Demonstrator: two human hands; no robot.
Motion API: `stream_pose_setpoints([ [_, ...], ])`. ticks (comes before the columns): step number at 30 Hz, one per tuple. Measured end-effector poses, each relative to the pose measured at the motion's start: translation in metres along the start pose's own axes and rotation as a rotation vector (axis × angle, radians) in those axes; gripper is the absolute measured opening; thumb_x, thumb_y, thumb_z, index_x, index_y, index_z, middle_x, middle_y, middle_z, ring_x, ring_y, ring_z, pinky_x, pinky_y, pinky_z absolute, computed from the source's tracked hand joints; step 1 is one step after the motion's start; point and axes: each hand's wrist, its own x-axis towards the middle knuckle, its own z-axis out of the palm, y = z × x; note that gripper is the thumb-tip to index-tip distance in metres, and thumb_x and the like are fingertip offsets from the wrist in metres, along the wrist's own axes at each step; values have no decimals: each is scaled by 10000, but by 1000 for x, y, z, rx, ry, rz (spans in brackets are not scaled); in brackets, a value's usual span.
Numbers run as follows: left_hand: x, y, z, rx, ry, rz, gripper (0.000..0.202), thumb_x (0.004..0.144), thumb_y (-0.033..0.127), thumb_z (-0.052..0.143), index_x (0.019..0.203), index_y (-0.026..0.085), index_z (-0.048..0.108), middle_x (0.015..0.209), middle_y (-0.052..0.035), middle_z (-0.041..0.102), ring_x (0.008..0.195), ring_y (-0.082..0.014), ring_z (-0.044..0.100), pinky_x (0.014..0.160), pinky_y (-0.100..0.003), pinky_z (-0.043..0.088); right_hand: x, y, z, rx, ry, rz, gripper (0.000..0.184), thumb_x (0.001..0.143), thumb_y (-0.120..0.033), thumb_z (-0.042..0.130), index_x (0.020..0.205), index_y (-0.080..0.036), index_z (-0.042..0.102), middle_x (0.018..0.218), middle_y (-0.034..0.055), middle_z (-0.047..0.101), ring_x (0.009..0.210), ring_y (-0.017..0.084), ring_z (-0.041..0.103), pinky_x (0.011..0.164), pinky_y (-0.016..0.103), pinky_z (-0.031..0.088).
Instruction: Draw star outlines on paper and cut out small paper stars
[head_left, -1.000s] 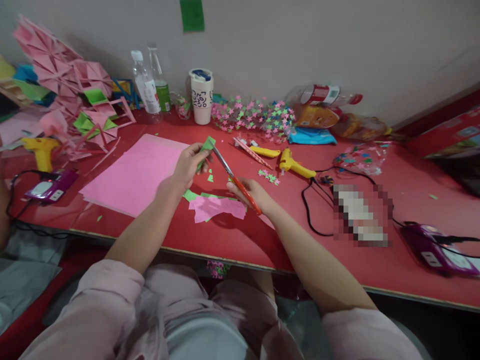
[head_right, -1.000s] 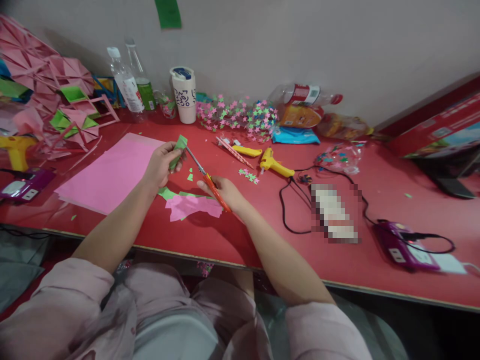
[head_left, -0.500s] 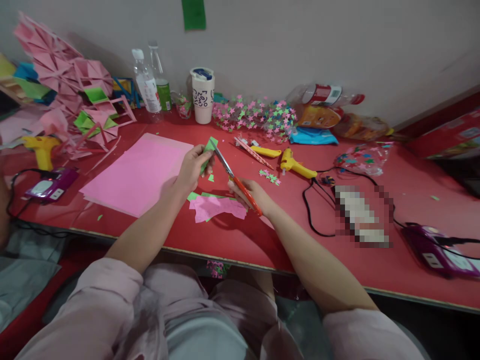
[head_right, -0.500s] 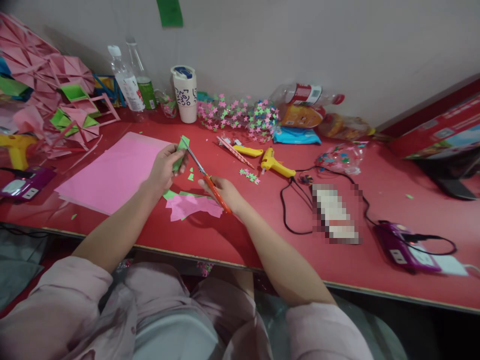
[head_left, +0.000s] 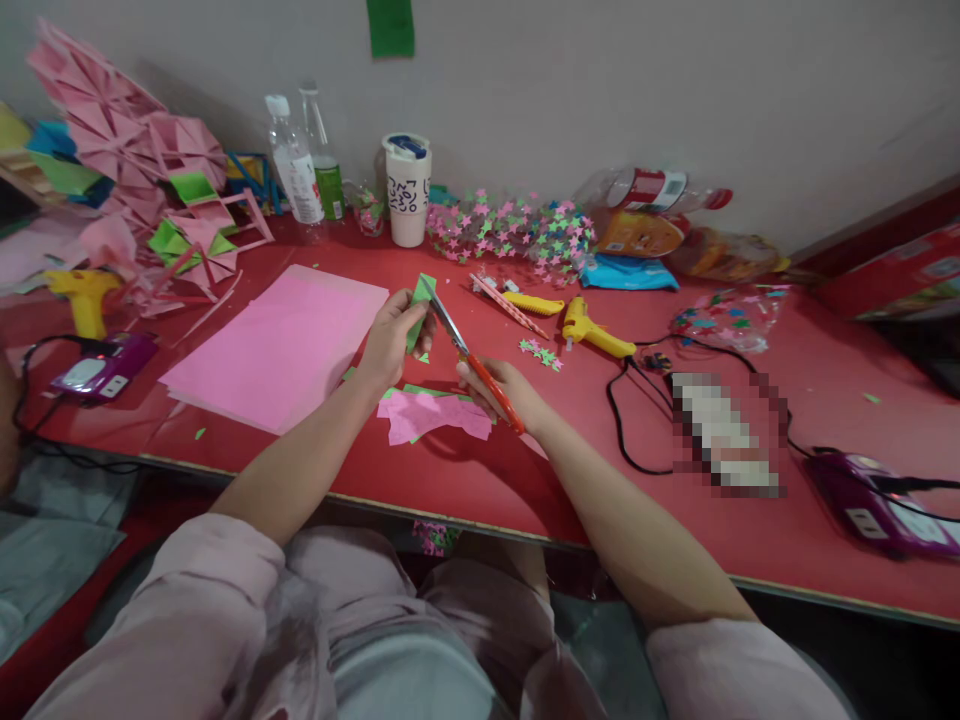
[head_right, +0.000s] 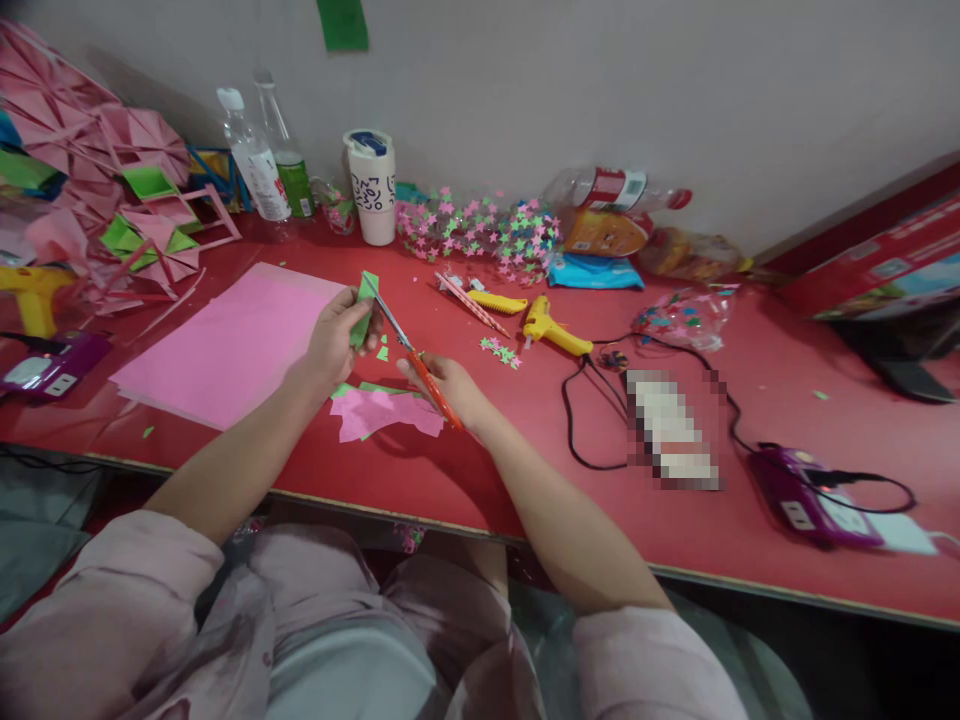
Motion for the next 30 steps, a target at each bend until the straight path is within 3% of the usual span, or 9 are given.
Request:
stream_pose_setpoints([
  [11, -1, 2, 1, -28, -15, -23, 147, 814, 283, 550, 726, 196, 470, 568, 50, 546, 368, -27, 423, 336, -182, 236, -3, -3, -2, -39, -40, -44, 528, 742, -715, 464, 724, -187, 468, 502, -65, 381, 438, 76, 366, 458, 237, 305],
  [16, 0, 4, -1, -31, -13, -23, 132, 813, 242, 538, 707, 189, 480, 552, 53, 539, 336, -15, 359, 334, -184, 212, -5, -4, -5, -47, -79, -59, 536, 736, -719, 476, 732, -183, 468, 515, -64, 389, 450, 78, 380, 468, 240, 317],
  [30, 1, 3, -4, -90, -63, -21, 141, 840, 199, 515, 707, 171, 479, 554, 54, 558, 326, -2, 367, 343, -163, 236, -2, 1, -10, -64, -145, -99, 491, 767, -672, 498, 709, -187, 449, 501, -61, 396, 434, 71, 372, 432, 219, 302],
])
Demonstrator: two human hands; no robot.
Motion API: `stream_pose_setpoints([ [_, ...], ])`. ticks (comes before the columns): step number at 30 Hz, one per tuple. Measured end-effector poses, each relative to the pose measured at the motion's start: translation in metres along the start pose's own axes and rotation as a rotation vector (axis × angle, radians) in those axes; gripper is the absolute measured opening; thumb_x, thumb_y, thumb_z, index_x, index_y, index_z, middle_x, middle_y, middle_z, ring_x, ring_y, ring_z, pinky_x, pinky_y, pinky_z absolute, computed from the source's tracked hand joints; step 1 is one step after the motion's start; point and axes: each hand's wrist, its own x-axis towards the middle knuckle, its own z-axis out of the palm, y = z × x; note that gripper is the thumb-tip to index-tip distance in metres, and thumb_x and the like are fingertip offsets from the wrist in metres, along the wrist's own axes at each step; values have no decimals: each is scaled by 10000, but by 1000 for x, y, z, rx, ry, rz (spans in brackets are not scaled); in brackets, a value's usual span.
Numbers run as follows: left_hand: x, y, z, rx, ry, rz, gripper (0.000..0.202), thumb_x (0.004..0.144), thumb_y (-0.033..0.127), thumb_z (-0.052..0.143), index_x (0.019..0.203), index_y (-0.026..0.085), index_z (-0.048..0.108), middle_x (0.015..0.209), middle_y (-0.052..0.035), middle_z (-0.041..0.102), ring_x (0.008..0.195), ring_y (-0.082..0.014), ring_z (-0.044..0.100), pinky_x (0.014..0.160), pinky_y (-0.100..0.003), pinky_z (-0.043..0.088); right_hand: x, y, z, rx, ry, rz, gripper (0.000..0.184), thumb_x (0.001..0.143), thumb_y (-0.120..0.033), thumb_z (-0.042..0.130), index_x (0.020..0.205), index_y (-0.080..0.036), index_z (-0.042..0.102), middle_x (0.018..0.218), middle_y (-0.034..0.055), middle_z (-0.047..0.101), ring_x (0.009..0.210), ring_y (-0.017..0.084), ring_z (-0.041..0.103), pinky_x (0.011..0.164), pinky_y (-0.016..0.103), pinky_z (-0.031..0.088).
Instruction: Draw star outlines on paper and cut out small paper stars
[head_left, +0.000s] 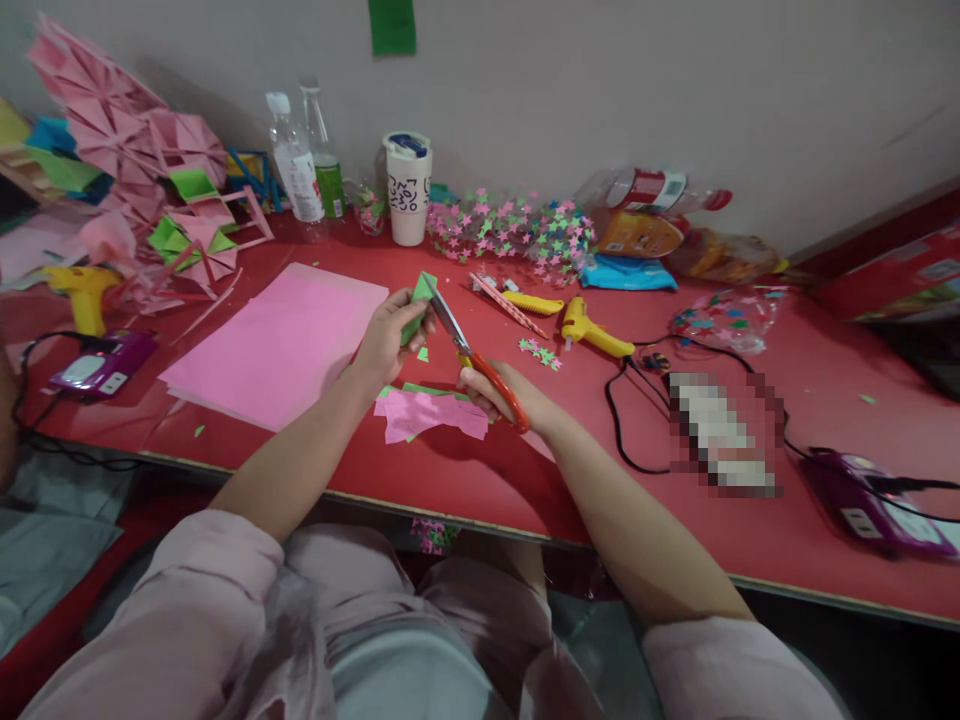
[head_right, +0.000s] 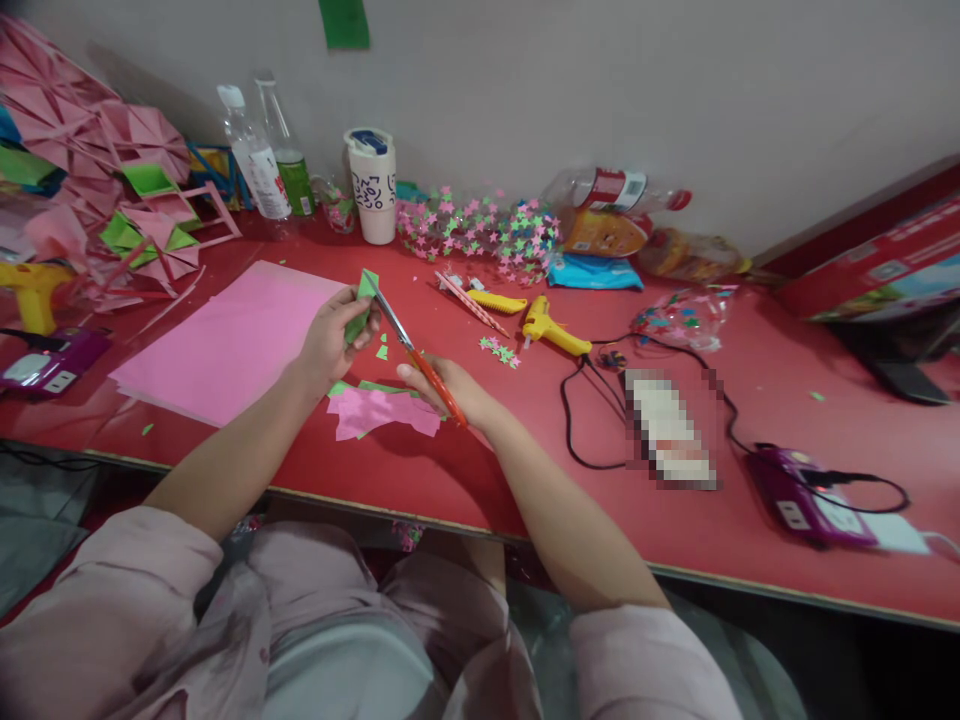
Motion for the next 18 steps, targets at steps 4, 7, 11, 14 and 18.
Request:
stream_pose_setpoints([
  [4, 0, -1, 1, 12, 15, -2, 134, 840, 185, 501, 710, 170, 479, 552, 53, 560, 327, 0, 368, 344, -162, 233, 1, 1, 2, -6, 42, 9, 486, 771, -666, 493, 702, -186, 450, 507, -57, 398, 442, 73, 380, 436, 218, 302],
  [7, 0, -2, 1, 20, 18, 3, 142, 840, 187, 501, 702, 170, 470, 554, 51, 561, 328, 0, 368, 347, -164, 230, 1, 0, 4, 28, 52, 39, 486, 768, -668, 491, 710, -188, 441, 508, -63, 387, 439, 71, 369, 436, 220, 301],
  [11, 0, -3, 1, 40, 21, 5, 138, 839, 198, 504, 708, 170, 468, 564, 50, 564, 334, 0, 372, 350, -167, 229, 0, -1, 5, 66, 57, 47, 491, 770, -676, 486, 713, -191, 428, 499, -72, 369, 423, 64, 347, 425, 217, 285],
  [14, 1, -3, 1, 60, 30, -1, 149, 839, 225, 513, 709, 173, 463, 571, 51, 561, 336, 0, 365, 350, -172, 220, 0, 0, 7, 66, 72, 50, 494, 787, -681, 461, 715, -193, 432, 481, -79, 347, 404, 62, 327, 413, 215, 274],
  [18, 1, -3, 1, 66, 33, -2, 137, 839, 225, 510, 718, 172, 475, 563, 52, 553, 334, -1, 360, 351, -175, 219, 2, 3, 7, 53, 86, 56, 510, 779, -699, 459, 721, -193, 446, 470, -79, 346, 395, 66, 330, 401, 213, 270],
])
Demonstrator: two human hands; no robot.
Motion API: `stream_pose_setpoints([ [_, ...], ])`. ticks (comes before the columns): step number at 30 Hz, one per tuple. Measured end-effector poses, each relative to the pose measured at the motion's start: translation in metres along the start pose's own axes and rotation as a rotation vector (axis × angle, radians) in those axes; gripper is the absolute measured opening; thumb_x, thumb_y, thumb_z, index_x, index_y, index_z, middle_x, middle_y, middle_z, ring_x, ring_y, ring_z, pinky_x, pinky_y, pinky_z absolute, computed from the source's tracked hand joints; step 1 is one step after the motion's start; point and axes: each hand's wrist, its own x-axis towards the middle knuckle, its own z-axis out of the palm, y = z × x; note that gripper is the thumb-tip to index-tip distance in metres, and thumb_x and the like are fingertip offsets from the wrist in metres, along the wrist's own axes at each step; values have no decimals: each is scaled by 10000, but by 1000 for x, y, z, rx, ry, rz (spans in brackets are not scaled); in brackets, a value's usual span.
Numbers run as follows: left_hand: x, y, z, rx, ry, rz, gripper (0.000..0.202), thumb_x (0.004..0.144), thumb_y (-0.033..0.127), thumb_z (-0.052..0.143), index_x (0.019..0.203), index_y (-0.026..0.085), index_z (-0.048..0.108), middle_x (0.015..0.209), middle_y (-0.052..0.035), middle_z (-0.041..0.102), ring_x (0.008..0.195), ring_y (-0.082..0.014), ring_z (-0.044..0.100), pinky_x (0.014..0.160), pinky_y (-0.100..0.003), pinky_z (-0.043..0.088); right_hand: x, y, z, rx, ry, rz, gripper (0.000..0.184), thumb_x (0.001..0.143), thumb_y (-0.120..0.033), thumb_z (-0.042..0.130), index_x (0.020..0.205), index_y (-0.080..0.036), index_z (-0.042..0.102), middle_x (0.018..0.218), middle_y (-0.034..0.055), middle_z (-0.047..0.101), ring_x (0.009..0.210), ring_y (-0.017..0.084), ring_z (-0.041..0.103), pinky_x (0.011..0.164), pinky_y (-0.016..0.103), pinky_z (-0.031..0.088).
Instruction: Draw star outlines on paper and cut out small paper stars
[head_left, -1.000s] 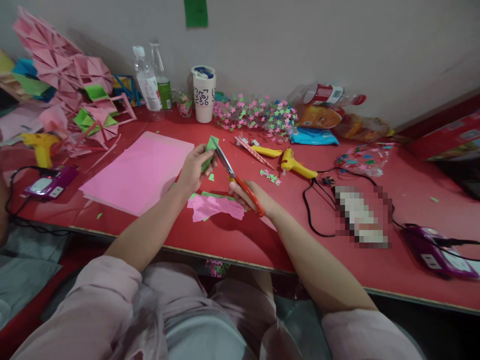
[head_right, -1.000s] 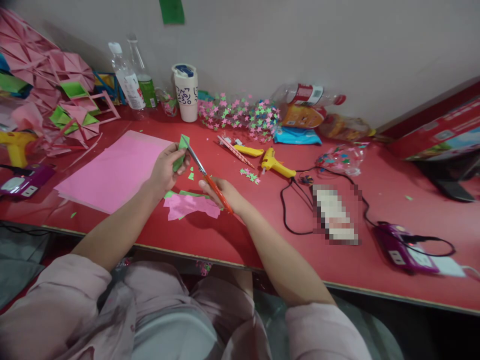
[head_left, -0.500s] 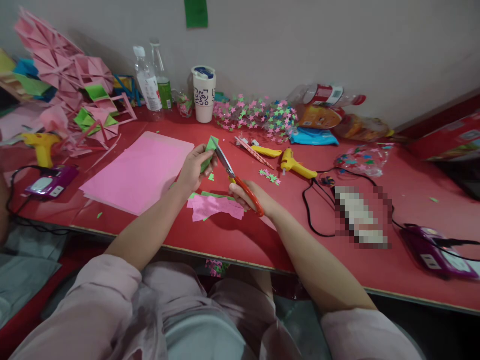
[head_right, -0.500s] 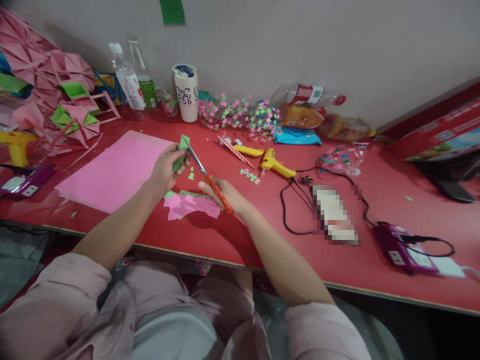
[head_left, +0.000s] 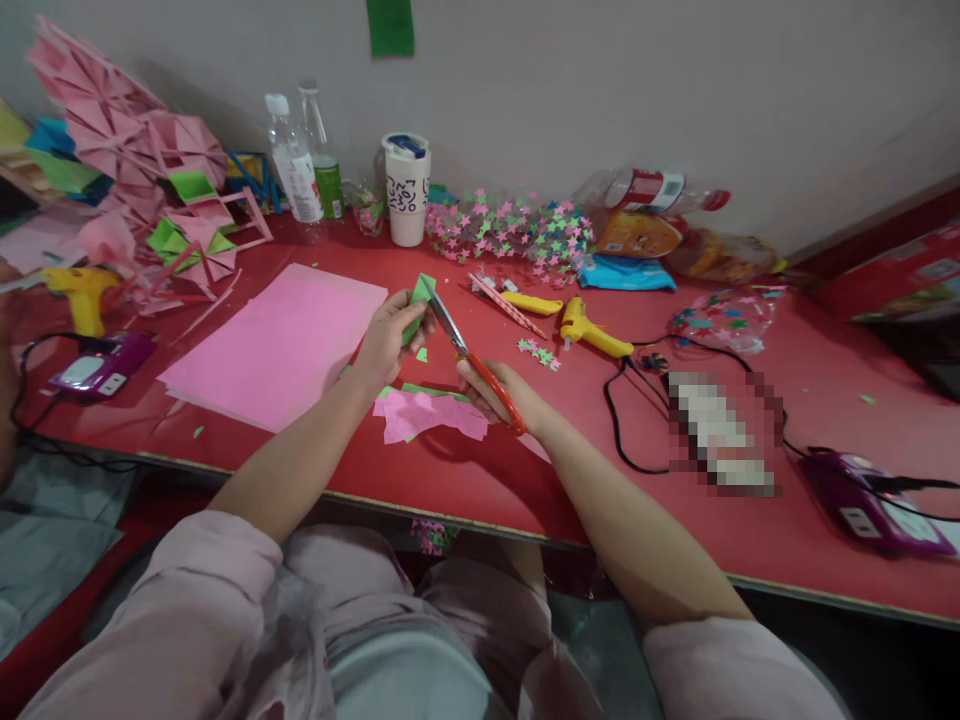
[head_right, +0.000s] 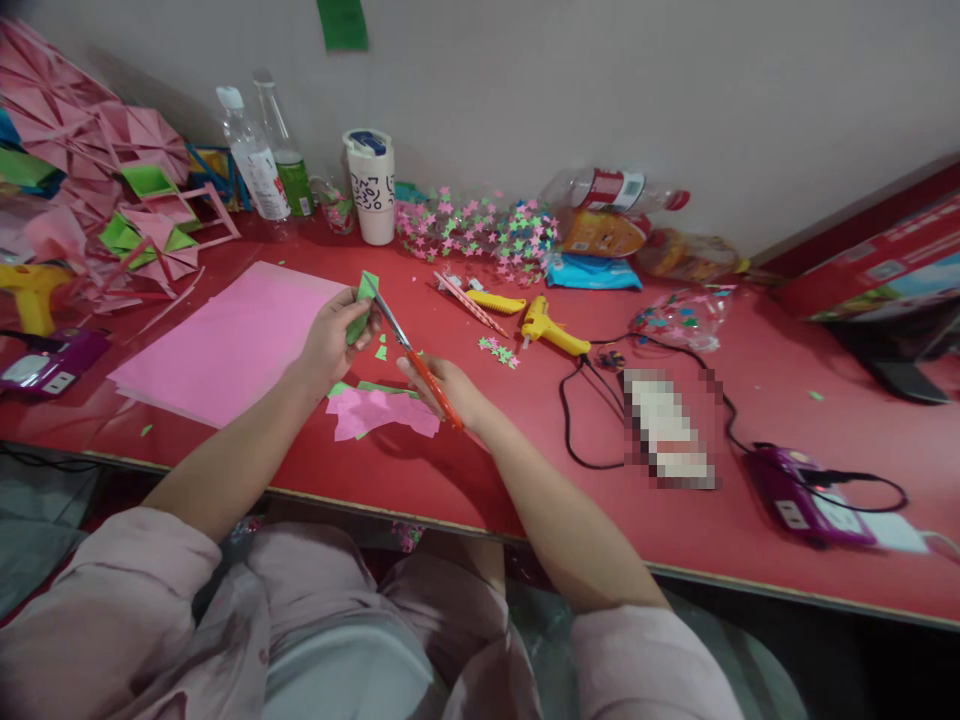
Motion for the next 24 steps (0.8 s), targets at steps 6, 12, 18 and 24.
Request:
stream_pose_setpoints([
  [6, 0, 1, 0, -16, -9, 9, 129, 842, 214, 507, 723, 169, 488, 552, 47, 556, 325, -6, 364, 343, -175, 217, 0, 1, 0, 33, -7, 29, 503, 770, -688, 498, 714, -191, 449, 450, -82, 336, 375, 62, 315, 378, 210, 242],
  [12, 0, 0, 0, -38, -22, 22, 114, 839, 185, 497, 726, 166, 496, 555, 44, 563, 330, -7, 376, 346, -170, 223, 1, 2, 0, 83, -12, 40, 510, 756, -699, 512, 695, -202, 412, 441, -89, 326, 357, 53, 292, 362, 204, 221],
  [18, 1, 0, -1, -21, -18, 13, 127, 845, 222, 511, 731, 169, 493, 562, 49, 562, 330, -2, 365, 350, -172, 219, 1, 2, 0, 104, -23, 49, 498, 763, -681, 524, 692, -207, 390, 444, -91, 326, 354, 50, 290, 355, 200, 210],
  [24, 1, 0, -1, -40, -27, 18, 114, 831, 196, 500, 720, 169, 490, 560, 44, 566, 332, -5, 371, 346, -174, 223, 2, 1, -1, 79, -18, 28, 496, 760, -673, 535, 680, -207, 386, 440, -89, 328, 356, 53, 299, 358, 204, 225],
])
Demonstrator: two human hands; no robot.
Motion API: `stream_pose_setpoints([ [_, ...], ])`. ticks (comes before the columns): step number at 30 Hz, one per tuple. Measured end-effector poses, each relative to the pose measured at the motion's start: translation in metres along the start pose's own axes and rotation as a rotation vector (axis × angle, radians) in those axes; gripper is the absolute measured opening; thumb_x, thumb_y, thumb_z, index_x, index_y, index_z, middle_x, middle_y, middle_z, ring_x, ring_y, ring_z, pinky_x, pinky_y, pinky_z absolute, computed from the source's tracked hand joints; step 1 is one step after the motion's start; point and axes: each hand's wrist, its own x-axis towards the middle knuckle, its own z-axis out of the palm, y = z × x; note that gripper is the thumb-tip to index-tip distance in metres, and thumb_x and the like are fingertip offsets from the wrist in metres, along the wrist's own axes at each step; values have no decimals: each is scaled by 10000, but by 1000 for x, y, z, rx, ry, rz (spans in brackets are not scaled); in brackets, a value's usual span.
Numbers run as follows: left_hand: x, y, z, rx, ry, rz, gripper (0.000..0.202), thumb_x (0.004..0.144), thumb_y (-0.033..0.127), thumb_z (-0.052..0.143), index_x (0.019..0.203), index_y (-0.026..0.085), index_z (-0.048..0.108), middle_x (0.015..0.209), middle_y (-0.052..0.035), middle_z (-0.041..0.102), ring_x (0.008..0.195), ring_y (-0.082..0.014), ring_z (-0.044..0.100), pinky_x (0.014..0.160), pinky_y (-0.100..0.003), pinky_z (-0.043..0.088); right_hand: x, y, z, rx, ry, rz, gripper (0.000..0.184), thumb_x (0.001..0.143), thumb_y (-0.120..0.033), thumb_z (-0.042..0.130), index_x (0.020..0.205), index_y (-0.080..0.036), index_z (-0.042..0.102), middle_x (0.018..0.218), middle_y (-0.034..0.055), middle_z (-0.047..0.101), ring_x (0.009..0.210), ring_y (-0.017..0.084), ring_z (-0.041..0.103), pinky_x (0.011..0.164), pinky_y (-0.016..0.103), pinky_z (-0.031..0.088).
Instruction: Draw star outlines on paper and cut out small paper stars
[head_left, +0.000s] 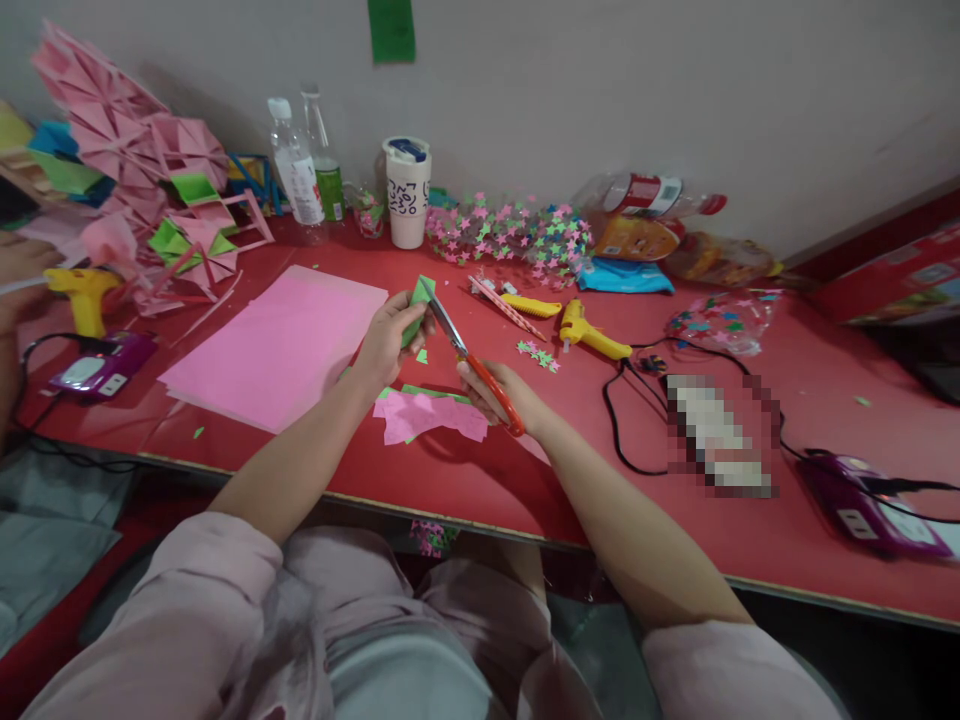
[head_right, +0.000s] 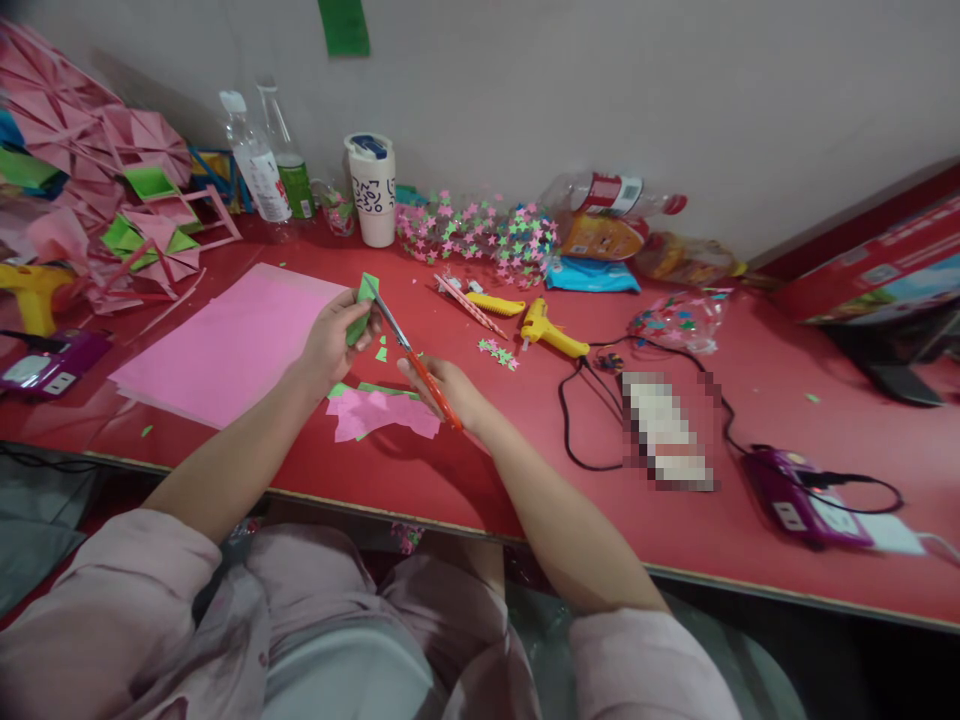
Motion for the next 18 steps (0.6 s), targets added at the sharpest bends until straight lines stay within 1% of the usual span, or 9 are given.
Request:
stream_pose_setpoints([
  [5, 0, 0, 0, 18, 6, -10, 114, 827, 210, 505, 720, 174, 489, 567, 46, 562, 336, -6, 366, 346, -177, 221, -2, -3, 1, 24, -2, 18, 483, 766, -665, 534, 689, -211, 388, 439, -90, 324, 353, 56, 295, 359, 205, 219],
  [9, -1, 0, 1, 39, 16, -17, 117, 826, 243, 526, 733, 178, 497, 580, 47, 565, 346, -12, 382, 348, -177, 239, -1, -1, 0, 8, 5, 18, 484, 759, -667, 536, 682, -211, 395, 454, -90, 315, 367, 57, 288, 370, 208, 225],
  [12, -1, 2, -1, 87, 8, -5, 134, 831, 273, 534, 736, 179, 516, 577, 30, 584, 390, -44, 462, 374, -183, 316, 1, 0, -2, -41, 38, 8, 486, 756, -670, 529, 677, -204, 413, 474, -85, 320, 388, 59, 297, 391, 214, 240],
  [15, 3, 7, -6, 182, 17, 55, 217, 844, 329, 539, 698, 168, 546, 574, 11, 586, 492, -78, 544, 493, -199, 438, 1, -1, -5, -61, 53, 5, 488, 743, -667, 541, 673, -199, 424, 490, -79, 335, 411, 62, 315, 413, 220, 258],
  [17, 6, 10, -10, 242, 73, 122, 225, 833, 318, 562, 670, 163, 559, 566, 21, 563, 525, -70, 534, 539, -189, 446, 2, -2, -7, -46, 50, 11, 484, 730, -660, 563, 679, -197, 431, 488, -80, 336, 415, 65, 323, 419, 223, 267],
  [18, 7, 12, -12, 260, 104, 154, 197, 817, 285, 581, 663, 162, 564, 561, 31, 546, 520, -60, 512, 531, -177, 428, 2, -2, -8, -41, 48, 15, 481, 723, -655, 576, 685, -196, 436, 484, -82, 336, 413, 66, 326, 418, 224, 268],
])
